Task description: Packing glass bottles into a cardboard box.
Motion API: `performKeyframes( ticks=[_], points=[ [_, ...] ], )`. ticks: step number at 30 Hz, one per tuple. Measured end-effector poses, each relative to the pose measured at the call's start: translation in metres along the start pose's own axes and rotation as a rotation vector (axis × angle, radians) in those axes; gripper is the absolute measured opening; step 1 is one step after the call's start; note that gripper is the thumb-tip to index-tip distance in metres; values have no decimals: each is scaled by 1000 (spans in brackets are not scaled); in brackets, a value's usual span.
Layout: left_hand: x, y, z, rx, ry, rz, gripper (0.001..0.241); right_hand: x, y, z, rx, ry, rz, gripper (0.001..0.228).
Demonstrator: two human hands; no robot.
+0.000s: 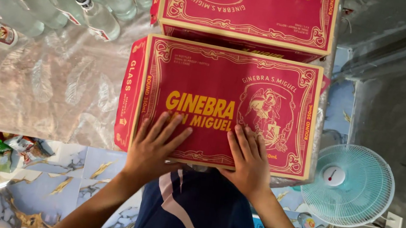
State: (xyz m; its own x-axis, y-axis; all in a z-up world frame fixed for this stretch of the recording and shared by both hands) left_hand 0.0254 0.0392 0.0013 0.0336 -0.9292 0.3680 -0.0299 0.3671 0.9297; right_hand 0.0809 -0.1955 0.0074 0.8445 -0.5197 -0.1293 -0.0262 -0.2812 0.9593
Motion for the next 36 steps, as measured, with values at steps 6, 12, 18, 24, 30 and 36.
performKeyframes(
  ticks=[6, 12, 18, 24, 30, 36],
  points=[
    [-42, -2, 19, 34, 63, -89, 96, 0, -3, 2, -16, -2, 8, 93],
    [-52, 2, 26, 204, 43, 302, 86, -2, -11, 2, -55, -30, -27, 94],
    [-62, 0, 23, 299, 299, 667, 84, -33, -16, -29, -122, 107, -77, 92],
    [-71, -24, 21, 285, 629, 1038, 76, -76, -28, -77, -202, 305, -127, 70],
    [-89, -67, 28, 328, 895, 1196, 45, -106, -47, -123, -229, 442, -218, 69],
    [-95, -95, 40, 481, 1083, 1176, 45, -106, -69, -181, -202, 581, -257, 44]
  ],
)
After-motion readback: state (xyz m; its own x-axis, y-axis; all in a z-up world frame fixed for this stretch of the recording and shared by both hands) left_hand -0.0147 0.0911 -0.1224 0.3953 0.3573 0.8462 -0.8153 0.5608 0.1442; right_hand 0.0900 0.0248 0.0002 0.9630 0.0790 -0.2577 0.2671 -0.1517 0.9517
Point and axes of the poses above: each hand's wrist, its own z-axis away from the middle knuckle, its own y-axis out of the back of the hand, x = y × z, the point moved 5 cm from there along -z, towards the middle knuckle, and after that the axes turned 14 degrees about y, right-handed, at the moved point
